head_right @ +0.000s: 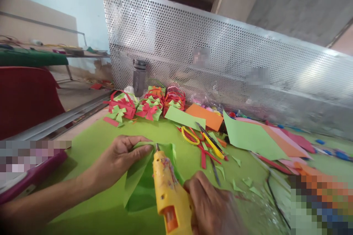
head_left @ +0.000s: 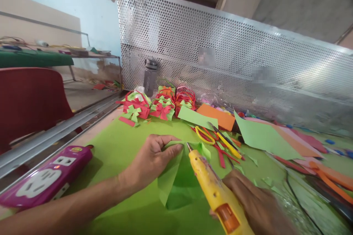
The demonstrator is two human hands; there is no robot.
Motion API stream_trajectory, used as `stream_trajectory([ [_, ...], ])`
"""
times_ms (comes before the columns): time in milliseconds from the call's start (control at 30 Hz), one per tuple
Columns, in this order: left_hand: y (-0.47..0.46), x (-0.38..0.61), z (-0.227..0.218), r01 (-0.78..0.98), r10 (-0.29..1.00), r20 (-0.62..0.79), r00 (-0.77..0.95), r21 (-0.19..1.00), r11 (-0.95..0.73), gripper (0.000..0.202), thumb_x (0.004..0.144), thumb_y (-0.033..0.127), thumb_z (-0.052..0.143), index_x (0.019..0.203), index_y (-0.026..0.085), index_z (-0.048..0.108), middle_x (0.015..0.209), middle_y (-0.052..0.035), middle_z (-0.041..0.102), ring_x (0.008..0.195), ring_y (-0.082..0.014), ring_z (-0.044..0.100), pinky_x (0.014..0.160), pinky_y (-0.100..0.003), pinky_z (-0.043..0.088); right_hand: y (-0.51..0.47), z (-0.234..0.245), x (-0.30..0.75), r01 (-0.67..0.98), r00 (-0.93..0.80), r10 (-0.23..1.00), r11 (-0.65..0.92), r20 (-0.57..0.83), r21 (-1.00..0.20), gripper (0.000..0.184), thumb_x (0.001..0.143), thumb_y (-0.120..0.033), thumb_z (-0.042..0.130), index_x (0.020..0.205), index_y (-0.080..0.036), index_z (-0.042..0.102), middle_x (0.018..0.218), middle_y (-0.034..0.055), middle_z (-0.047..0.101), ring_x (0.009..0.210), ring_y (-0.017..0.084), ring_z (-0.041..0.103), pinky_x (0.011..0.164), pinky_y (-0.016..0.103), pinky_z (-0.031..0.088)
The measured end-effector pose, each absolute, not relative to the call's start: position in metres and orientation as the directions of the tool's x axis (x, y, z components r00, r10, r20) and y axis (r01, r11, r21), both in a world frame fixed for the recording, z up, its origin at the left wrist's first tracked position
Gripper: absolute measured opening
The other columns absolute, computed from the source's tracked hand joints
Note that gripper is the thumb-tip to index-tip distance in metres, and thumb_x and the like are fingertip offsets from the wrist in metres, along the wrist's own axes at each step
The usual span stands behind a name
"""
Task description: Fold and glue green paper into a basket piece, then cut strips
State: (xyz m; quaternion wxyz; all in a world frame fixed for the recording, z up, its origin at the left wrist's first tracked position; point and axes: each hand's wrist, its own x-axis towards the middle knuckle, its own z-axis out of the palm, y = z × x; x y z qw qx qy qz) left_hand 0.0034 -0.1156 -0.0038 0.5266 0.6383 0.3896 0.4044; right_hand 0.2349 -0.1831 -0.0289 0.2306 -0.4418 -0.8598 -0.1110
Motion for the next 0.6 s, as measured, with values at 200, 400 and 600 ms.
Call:
stream_trajectory([
  [200,-0.1153,0.0034,-0.001,0.11,0.922,0.138,0.362,0.976,-0.189,0.031,0.078,0.042,0.055,0.069,0.012,0.06,0.056,0.0033,0.044,0.049,-0.0074,0.032,0.043,-0.019,0.025,-0.186,-0.025,0.2344,0.825,-0.5,0.744,0.565,0.443,-0.019,0.009,0.076,-0.017,0.04,0.072,-0.023,0.045,0.064,-0.0017,0.049,0.043,0.012,0.049,0.039,0.022,0.035],
  [400,-0.1148,0.0038,0.0003,0.105,0.914,0.139,0.382,0.976,-0.193,0.029,0.079,0.04,0.055,0.07,0.013,0.06,0.054,0.0043,0.042,0.047,-0.0067,0.029,0.042,-0.018,0.023,-0.1878,-0.0228,0.2361,0.838,-0.497,0.752,0.546,0.432,0.013,0.009,0.072,-0.013,0.041,0.071,-0.022,0.044,0.064,-0.0019,0.048,0.043,0.011,0.049,0.039,0.022,0.034],
  [600,-0.115,0.0029,-0.0006,0.077,0.907,0.121,0.403,0.983,-0.165,0.031,0.077,0.042,0.056,0.075,0.012,0.061,0.058,0.0021,0.047,0.049,-0.0077,0.035,0.043,-0.018,0.026,-0.187,-0.0243,0.2361,0.838,-0.512,0.731,0.541,0.451,0.073,0.013,0.068,-0.01,0.041,0.07,-0.023,0.041,0.06,-0.0037,0.045,0.039,0.011,0.045,0.037,0.024,0.028],
])
